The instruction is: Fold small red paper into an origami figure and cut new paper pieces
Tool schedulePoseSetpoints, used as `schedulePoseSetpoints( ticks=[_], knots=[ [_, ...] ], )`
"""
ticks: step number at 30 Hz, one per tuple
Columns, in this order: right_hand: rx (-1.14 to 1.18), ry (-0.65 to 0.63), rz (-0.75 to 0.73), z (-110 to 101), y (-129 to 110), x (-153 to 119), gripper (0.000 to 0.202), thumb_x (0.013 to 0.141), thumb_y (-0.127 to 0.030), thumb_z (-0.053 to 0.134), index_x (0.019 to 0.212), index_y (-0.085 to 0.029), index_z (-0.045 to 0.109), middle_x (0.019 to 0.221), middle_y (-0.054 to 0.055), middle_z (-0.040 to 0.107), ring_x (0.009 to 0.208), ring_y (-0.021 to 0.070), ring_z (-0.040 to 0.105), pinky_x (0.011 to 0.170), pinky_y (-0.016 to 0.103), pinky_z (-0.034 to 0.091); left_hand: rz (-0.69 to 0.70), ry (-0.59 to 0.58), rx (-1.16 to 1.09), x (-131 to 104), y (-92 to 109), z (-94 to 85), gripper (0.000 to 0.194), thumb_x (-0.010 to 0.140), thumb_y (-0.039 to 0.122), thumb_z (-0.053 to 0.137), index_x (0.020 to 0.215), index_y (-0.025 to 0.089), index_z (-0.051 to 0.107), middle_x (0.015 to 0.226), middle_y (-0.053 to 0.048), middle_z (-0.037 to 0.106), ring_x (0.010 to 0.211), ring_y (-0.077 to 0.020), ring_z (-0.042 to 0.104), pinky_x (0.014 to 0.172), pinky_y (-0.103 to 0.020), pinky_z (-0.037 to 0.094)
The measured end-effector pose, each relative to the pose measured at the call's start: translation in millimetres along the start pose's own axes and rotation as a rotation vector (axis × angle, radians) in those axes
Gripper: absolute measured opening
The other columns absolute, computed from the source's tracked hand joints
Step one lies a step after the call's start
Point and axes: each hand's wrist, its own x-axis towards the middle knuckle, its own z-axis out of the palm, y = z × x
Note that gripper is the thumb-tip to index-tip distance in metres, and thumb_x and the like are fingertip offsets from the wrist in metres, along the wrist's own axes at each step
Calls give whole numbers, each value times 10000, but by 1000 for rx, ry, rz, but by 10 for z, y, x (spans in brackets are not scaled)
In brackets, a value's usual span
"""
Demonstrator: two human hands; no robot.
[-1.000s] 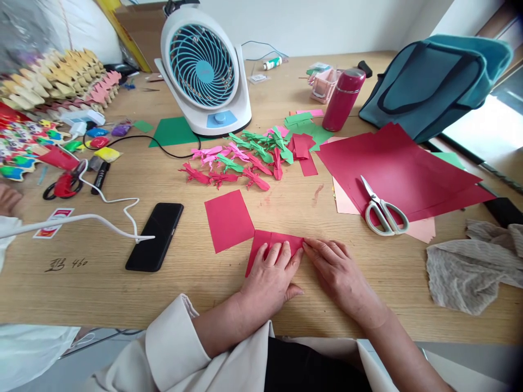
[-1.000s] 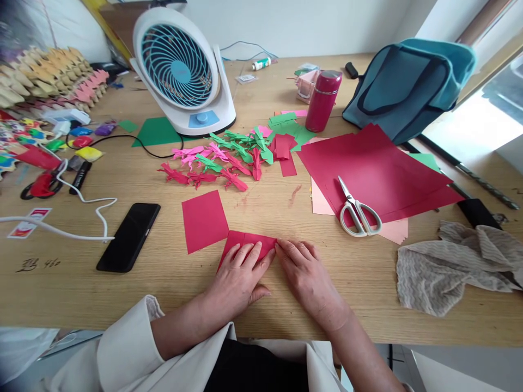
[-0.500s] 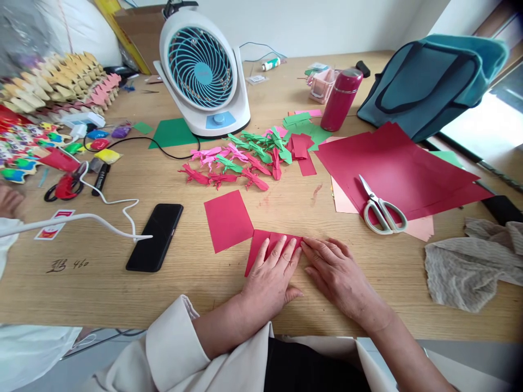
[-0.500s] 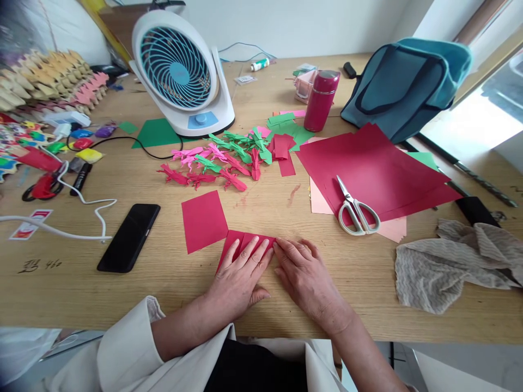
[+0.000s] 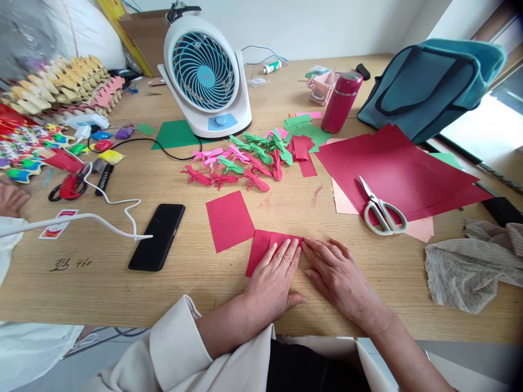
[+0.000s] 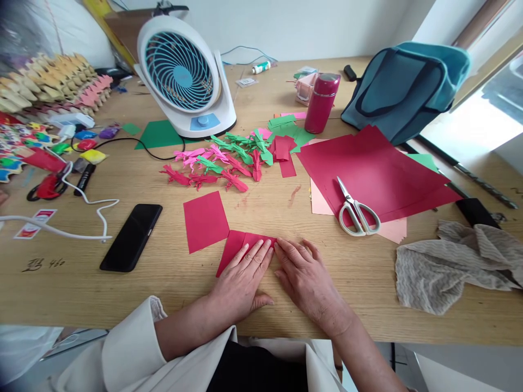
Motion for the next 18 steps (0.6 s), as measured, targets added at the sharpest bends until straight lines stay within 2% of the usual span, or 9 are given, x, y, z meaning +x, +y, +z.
schedulePoseSetpoints(
  ticks=[6, 18],
  knots=[
    [6, -13, 5, -14, -3, 5, 533, 984, -263, 495, 1498, -178, 386, 1459, 126, 518, 1265, 266, 515, 1116, 502, 339, -12, -31, -40, -2, 17, 2, 1004, 840, 761, 448, 1528, 47, 288, 1619, -160, 210, 1493, -288, 261, 1217, -430, 251],
    [-5, -17, 1, 12, 8, -12, 513, 995, -276, 476, 1488, -159, 395, 1472, 126, 504, 1277, 266, 498, 1124, 497, 323, -21, 42, -87, -48, 16, 180, 1028, 846, 784, 381, 1553, 60, 204, 1637, -160, 143, 1524, -283, 152, 1229, -428, 195]
  ],
)
